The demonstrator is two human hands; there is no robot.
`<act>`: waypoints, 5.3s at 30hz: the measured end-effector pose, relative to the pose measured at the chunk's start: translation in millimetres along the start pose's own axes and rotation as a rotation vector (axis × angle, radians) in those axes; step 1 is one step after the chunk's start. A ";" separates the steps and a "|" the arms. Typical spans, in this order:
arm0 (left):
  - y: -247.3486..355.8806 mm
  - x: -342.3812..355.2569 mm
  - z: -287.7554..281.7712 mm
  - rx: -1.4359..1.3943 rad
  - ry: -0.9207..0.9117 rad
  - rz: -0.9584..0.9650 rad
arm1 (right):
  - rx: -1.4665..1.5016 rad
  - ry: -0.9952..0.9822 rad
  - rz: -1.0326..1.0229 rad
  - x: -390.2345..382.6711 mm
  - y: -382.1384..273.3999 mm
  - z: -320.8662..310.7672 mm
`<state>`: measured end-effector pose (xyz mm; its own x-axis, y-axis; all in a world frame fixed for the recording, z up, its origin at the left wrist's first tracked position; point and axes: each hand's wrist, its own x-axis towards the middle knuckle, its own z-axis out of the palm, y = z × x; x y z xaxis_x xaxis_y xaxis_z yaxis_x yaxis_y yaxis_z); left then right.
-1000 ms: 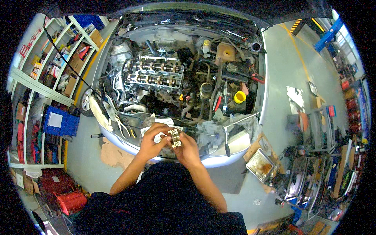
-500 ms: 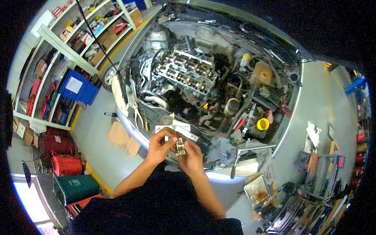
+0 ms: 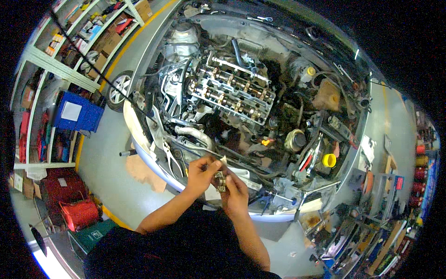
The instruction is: The person cleans a small metal engine part with a cloth, then retrieves a caulking gun and applies sealant to the part. They place the part into the engine block and later retrieve it to apply more sealant.
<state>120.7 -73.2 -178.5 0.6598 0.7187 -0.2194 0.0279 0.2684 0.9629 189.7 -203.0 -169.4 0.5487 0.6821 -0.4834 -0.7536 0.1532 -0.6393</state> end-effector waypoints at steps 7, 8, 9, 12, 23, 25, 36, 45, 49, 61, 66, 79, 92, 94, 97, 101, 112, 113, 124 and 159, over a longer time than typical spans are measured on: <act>-17.8 72.6 -81.5 0.079 -0.031 -0.096 | -0.690 0.129 -0.244 70.1 -8.2 24.8; -31.5 80.1 -97.0 0.080 -0.029 -0.085 | -0.733 0.111 -0.246 82.1 -16.2 30.2; -29.6 85.9 -110.2 0.090 -0.063 -0.057 | -0.819 0.090 -0.329 96.6 -22.4 32.0; -39.1 104.3 -132.3 0.097 -0.033 -0.121 | -1.047 0.060 -0.439 144.8 -45.8 48.8; -69.8 143.4 -163.2 0.184 0.011 -0.224 | -1.609 -0.501 -0.566 415.3 -96.2 141.4; -78.0 142.5 -166.6 0.228 0.023 -0.237 | -1.653 -0.637 -0.605 466.0 -84.8 158.8; -94.3 140.3 -171.8 0.142 0.160 -0.290 | -1.752 -0.723 -0.948 574.9 -26.9 154.7; -92.8 150.3 -169.9 0.189 0.137 -0.269 | -1.694 -0.640 -0.918 583.8 -32.3 145.5; -95.2 151.0 -169.0 0.254 0.130 -0.226 | -1.615 -0.554 -0.794 581.8 -36.7 146.5; -98.1 156.8 -154.0 0.210 0.082 -0.276 | -1.558 -0.445 -0.765 468.4 -54.8 137.8; -88.7 157.0 -143.8 0.033 0.040 -0.282 | -1.713 -0.301 -0.874 397.7 -73.5 79.7; -87.1 148.7 -133.1 0.093 -0.014 -0.261 | -1.646 0.589 -0.545 266.3 -191.2 -139.3; -84.2 148.4 -126.5 0.107 -0.017 -0.265 | -1.264 1.182 -0.574 139.2 -232.4 -286.5; -82.8 149.3 -123.3 0.123 -0.055 -0.259 | -1.258 1.193 -0.569 131.2 -227.2 -300.1; -78.5 148.5 -118.1 0.139 -0.065 -0.268 | -1.320 1.224 -0.597 127.5 -218.6 -331.9; -81.5 143.6 -122.0 0.121 -0.050 -0.241 | -1.289 1.256 -0.519 124.7 -212.8 -326.8; -81.8 141.8 -107.3 0.191 -0.125 -0.254 | -1.252 1.253 -0.441 103.1 -200.0 -313.8; -77.2 141.5 -103.3 0.200 -0.134 -0.261 | -1.270 1.252 -0.466 112.8 -197.5 -324.9; -81.1 136.3 -110.8 0.204 -0.111 -0.244 | -1.482 1.272 -0.449 171.0 -200.4 -339.6; -93.8 426.9 -89.5 0.748 0.439 0.165 | -1.549 -0.481 -0.810 571.4 -38.7 123.9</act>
<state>332.5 265.8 -376.6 0.3551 0.9340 0.0392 0.5437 -0.2405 0.8041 487.5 269.4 -346.7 0.2153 0.9530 0.2133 0.7542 -0.0235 -0.6562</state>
